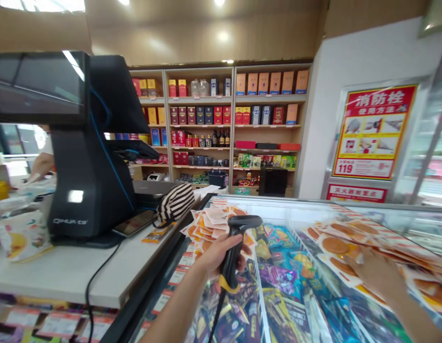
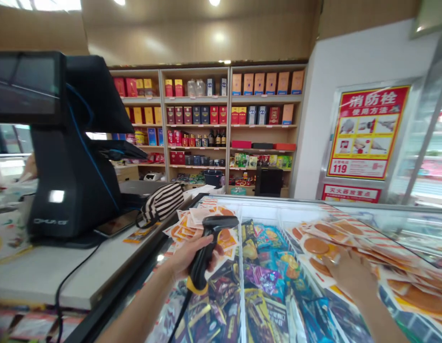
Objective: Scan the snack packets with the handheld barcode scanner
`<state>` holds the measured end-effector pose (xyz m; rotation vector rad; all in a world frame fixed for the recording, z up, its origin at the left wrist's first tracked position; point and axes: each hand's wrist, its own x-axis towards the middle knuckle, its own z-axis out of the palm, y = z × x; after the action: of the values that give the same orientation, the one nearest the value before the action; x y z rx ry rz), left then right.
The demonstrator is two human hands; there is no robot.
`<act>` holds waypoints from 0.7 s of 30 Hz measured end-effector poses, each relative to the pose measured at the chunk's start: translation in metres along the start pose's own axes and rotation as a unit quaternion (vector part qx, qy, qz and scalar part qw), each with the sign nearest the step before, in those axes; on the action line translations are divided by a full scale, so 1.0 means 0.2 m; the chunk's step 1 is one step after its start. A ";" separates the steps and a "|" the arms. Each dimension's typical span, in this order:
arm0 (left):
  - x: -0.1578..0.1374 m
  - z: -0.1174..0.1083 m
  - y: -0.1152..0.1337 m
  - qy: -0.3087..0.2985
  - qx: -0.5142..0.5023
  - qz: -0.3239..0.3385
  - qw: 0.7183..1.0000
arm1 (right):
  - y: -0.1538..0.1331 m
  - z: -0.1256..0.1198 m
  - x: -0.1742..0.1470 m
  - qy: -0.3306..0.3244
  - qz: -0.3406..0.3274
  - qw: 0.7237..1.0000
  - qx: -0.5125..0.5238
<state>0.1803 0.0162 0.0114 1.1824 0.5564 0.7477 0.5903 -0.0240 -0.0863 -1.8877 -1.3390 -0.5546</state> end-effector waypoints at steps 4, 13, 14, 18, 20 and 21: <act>-0.03 -0.02 -0.01 0.044 0.071 -0.005 0.996 | -0.04 -0.04 0.03 -0.064 0.086 0.982 -0.157; -0.02 -0.03 -0.03 0.055 0.131 0.012 0.990 | -0.24 -0.03 0.04 -0.123 0.066 0.959 -0.246; -0.02 -0.03 -0.03 0.054 0.127 0.015 0.990 | -0.25 -0.02 0.04 -0.130 0.056 0.957 -0.254; -0.03 -0.03 -0.03 0.033 0.082 0.023 0.996 | -0.32 -0.02 0.05 -0.178 0.005 0.953 -0.247; -0.03 -0.03 -0.02 0.024 0.065 0.014 0.998 | -0.34 -0.03 0.06 -0.189 -0.008 0.955 -0.230; -0.03 -0.03 -0.02 0.022 0.053 0.007 0.998 | -0.34 -0.04 0.07 -0.190 -0.011 0.957 -0.220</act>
<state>0.1726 0.0141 0.0059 1.2716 0.6314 0.7653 0.5324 -0.0095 -0.0506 -2.4405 -1.5777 -0.5521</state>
